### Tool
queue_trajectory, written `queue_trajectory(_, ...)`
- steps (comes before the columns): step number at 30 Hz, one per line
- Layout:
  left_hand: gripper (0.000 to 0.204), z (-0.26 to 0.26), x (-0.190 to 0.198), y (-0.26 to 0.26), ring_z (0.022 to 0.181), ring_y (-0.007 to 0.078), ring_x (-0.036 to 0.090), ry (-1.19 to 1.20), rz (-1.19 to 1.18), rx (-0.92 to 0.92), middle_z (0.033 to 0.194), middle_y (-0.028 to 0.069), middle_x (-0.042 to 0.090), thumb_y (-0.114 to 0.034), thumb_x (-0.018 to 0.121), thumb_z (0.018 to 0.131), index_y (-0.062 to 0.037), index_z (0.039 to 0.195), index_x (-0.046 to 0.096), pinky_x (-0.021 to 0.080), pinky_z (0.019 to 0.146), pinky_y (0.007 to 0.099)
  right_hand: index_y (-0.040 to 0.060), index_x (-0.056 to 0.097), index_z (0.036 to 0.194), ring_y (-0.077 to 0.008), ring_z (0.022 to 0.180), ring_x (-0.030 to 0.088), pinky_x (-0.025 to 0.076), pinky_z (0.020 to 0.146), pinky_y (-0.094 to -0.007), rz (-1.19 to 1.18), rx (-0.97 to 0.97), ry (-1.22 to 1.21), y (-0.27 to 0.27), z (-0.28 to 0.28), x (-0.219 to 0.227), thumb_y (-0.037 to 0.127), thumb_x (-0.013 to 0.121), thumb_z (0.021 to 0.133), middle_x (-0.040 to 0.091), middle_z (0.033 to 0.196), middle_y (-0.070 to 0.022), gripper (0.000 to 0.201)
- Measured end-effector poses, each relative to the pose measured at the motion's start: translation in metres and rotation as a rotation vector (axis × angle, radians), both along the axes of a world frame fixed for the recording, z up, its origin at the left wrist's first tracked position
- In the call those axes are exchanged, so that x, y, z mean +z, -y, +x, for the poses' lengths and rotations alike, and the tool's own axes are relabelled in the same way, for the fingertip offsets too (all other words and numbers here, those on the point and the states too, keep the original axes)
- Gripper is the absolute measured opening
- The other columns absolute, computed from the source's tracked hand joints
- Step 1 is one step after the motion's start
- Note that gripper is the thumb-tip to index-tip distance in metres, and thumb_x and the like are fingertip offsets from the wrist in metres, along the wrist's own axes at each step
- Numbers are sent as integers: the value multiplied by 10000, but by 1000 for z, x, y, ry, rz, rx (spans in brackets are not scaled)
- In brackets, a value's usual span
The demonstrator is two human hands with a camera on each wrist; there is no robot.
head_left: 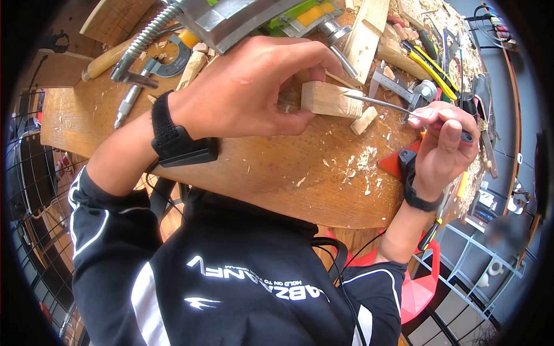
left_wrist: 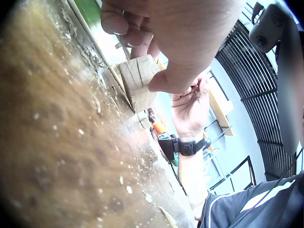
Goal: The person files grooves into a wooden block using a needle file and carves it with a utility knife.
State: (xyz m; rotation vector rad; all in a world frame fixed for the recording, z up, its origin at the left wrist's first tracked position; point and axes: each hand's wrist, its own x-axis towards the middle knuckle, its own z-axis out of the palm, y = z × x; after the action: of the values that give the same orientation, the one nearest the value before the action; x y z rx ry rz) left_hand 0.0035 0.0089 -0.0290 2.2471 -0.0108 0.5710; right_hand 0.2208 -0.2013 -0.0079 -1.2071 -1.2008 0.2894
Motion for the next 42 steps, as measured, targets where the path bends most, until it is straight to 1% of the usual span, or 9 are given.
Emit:
queue_trajectory(7, 577, -1, 1, 0, 630, 115, 482, -2, -48, -2, 945, 28, 665, -29, 822, 672, -69, 1225, 664, 443, 559, 257, -44, 627, 1019, -223, 713, 665, 568, 666, -336, 39, -78, -27, 1, 1, 1, 250, 674, 1027, 692, 860, -168, 298)
queue_trajectory(9, 577, -1, 1, 0, 629, 114, 480, -6, -56, -2, 944, 28, 665, -30, 822, 671, -68, 1224, 664, 442, 559, 257, -40, 628, 1026, -225, 712, 662, 569, 663, -340, 42, 18, -43, 0, 0, 0, 238, 671, 1029, 690, 863, -165, 281)
queue_trajectory(12, 576, -1, 1, 0, 627, 112, 478, -7, -62, -2, 943, 28, 666, -31, 823, 671, -67, 1224, 664, 440, 558, 255, -42, 625, 1026, -226, 711, 660, 569, 661, -343, -14, -60, -36, 1, -2, 1, 234, 668, 1031, 688, 860, -166, 280)
queue_trajectory(16, 568, 0, 0, 0, 623, 111, 473, -2, -52, -4, 940, 28, 664, -34, 822, 677, -66, 1222, 665, 438, 556, 253, -45, 625, 1029, -228, 709, 660, 571, 661, -346, 17, -52, -58, 0, 2, 0, 235, 669, 1030, 687, 854, -169, 284)
queue_trajectory(18, 564, -1, 1, 1, 621, 110, 472, -1, -54, 1, 936, 28, 662, -36, 822, 679, -66, 1221, 665, 438, 555, 253, -43, 627, 1026, -230, 708, 660, 568, 660, -345, 60, 24, -69, -1, 0, -1, 233, 667, 1032, 686, 843, -168, 279)
queue_trajectory(25, 565, 0, 0, 1, 618, 104, 472, 0, -51, 7, 943, 26, 662, -41, 821, 679, -67, 1222, 666, 437, 551, 250, -33, 630, 1023, -237, 709, 662, 558, 681, -350, 19, -43, -65, 1, 2, 0, 227, 666, 1033, 690, 844, -166, 263)
queue_trajectory(27, 566, -1, 1, 1, 618, 103, 472, -16, -66, 4, 945, 25, 661, -40, 822, 677, -67, 1220, 666, 436, 551, 250, -32, 629, 1023, -237, 711, 664, 556, 687, -354, 43, 46, -49, 0, 1, 0, 227, 665, 1033, 692, 846, -164, 261)
queue_trajectory(30, 566, 0, 1, 0, 617, 102, 471, -22, -74, 0, 948, 25, 659, -39, 822, 674, -68, 1218, 667, 436, 550, 250, -33, 626, 1022, -235, 714, 666, 556, 688, -357, -6, -42, 12, 1, 1, -1, 230, 666, 1033, 693, 851, -162, 265)
queue_trajectory(42, 566, -1, 1, 0, 613, 104, 467, -29, -86, 0, 965, 22, 662, -38, 822, 665, -69, 1209, 666, 429, 549, 251, -36, 621, 1020, -234, 724, 667, 574, 697, -361, 27, -16, -67, 3, 6, -2, 235, 674, 1028, 697, 873, -165, 277)
